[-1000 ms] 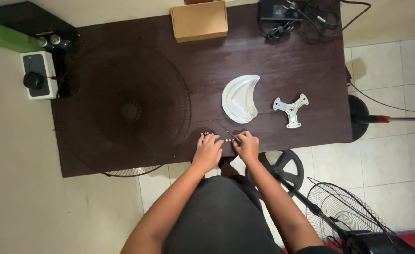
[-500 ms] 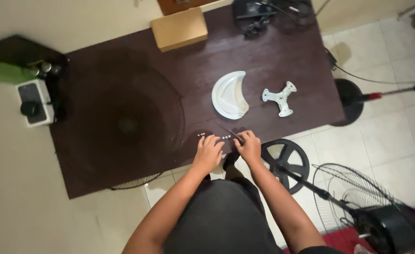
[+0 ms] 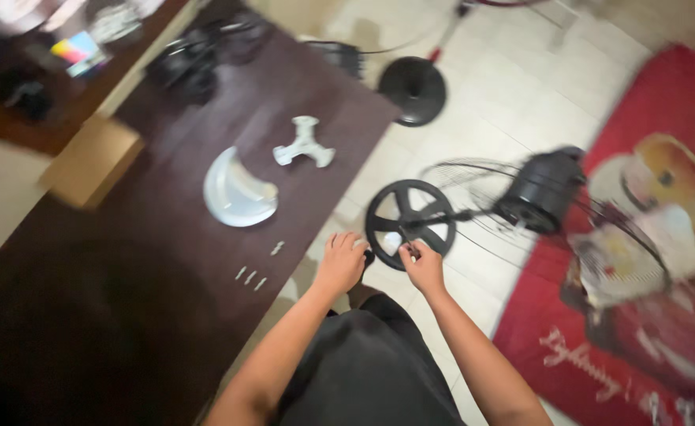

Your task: The person uses a screwdriver to remove screws from the front grille of a standing electric fan, then detaches the grille and places it on a nearby table. The person also removes the fan blade hub and places it on the table.

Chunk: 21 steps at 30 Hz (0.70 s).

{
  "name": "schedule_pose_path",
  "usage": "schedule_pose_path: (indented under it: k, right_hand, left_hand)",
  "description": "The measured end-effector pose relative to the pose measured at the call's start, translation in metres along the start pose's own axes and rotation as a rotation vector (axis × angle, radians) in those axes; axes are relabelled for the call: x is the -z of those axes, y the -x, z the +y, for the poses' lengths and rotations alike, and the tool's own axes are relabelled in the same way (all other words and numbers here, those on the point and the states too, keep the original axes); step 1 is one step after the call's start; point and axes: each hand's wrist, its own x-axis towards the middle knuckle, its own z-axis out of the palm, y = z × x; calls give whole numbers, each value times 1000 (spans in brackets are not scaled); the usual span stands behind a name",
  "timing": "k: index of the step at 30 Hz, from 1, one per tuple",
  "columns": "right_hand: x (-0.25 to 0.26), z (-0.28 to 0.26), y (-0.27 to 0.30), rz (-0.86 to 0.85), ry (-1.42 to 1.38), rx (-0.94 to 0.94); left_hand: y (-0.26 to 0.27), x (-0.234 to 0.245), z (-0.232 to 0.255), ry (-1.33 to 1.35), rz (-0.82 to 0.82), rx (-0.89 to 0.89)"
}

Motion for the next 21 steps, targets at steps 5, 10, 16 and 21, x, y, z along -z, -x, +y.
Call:
schedule_pose_path:
  k: [5,10,16,21]
  right_hand:
    - [72,60,27,156,-44,-192]
    - [115,117,42,107,-100,-424]
    - [147,136,45,86,-280,-503]
    - [167,99,27,43,-451,-624]
  left_hand:
    - [-42,-38,52,96,-102,-172]
    - [-89,-73,69,196,-170,-35]
    - [-162,-76,73,206,116,135]
    - [-217,-46,80,327,210,-60]
